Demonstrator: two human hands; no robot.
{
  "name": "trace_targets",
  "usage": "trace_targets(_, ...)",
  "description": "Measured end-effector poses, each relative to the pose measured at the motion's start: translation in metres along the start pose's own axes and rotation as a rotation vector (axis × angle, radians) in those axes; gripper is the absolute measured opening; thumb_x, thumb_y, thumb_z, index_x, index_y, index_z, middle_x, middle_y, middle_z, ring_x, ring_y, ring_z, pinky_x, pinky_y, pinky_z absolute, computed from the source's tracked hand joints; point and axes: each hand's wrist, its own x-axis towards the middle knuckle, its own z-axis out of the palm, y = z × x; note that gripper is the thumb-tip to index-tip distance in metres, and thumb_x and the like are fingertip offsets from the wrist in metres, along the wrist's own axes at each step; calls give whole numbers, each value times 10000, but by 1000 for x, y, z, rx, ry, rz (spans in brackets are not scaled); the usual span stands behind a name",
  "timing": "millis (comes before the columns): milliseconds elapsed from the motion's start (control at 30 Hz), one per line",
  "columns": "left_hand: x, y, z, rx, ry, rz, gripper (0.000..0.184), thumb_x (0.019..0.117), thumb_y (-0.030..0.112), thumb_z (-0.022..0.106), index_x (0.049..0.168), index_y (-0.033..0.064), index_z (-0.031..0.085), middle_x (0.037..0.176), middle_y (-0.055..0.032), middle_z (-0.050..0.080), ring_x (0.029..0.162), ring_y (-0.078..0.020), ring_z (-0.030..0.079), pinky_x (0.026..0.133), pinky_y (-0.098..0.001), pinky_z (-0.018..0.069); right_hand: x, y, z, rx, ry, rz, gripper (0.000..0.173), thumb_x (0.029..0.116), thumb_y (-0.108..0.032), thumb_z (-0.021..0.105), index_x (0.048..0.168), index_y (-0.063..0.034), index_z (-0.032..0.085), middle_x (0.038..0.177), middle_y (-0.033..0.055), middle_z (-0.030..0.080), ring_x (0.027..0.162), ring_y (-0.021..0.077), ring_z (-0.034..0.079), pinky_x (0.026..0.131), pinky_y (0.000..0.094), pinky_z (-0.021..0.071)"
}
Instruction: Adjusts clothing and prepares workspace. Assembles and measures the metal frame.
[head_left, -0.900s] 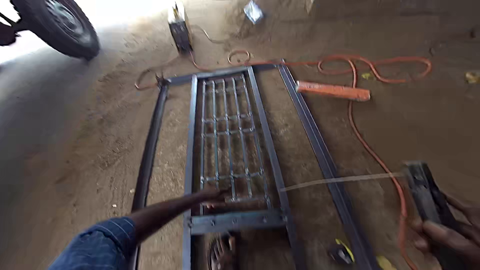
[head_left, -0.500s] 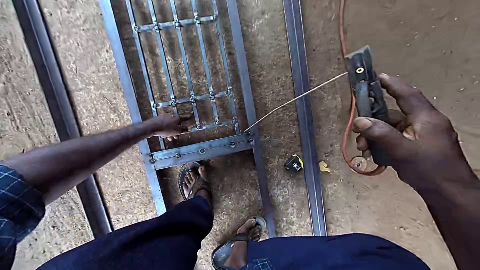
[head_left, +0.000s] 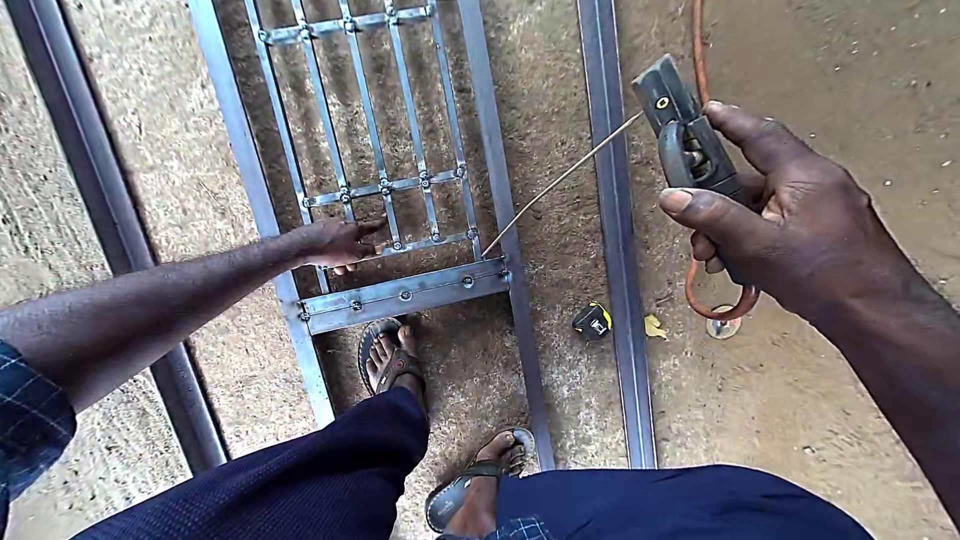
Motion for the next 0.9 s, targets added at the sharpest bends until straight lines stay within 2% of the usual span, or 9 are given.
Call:
trace_targets(100,0,0,0,2,-2,11,668,1062,522,494,1652,365,222,934,-164,741,684,-262,725,716,-500,624,3,-2,0,-12,-16,1,827,872,-693,644,1590,-424,333,986,92,708,617,232,666,529,475,580)
trace_targets(233,0,-1,0,5,1,11,664,1063,521,493,1651,364,226,943,-158,744,698,-267,727,742,-513,620,7,-4,-1,17,-8,-12,799,900,-654,645,1593,-410,331,1005,94,706,613,227,667,514,449,583)
trace_targets(567,0,-1,0,-9,-5,14,665,1065,505,501,1650,381,212,945,-148,742,680,-248,722,713,-482,625,14,-8,-4,-21,-37,-24,838,870,-718,638,1592,-406,350,967,71,716,604,213,666,504,448,580)
trace_targets(700,1,-2,0,-16,-6,13,665,1064,510,499,1651,377,215,947,-152,742,685,-244,726,716,-475,629,15,-8,-6,-20,-34,-34,817,882,-694,639,1590,-406,350,998,70,715,613,215,671,499,444,582)
trace_targets(900,0,0,0,-24,-9,13,668,1066,503,500,1653,377,208,947,-153,742,687,-247,727,713,-472,630,19,-3,-6,16,8,-40,784,905,-663,637,1589,-402,358,974,71,715,616,213,674,509,430,583)
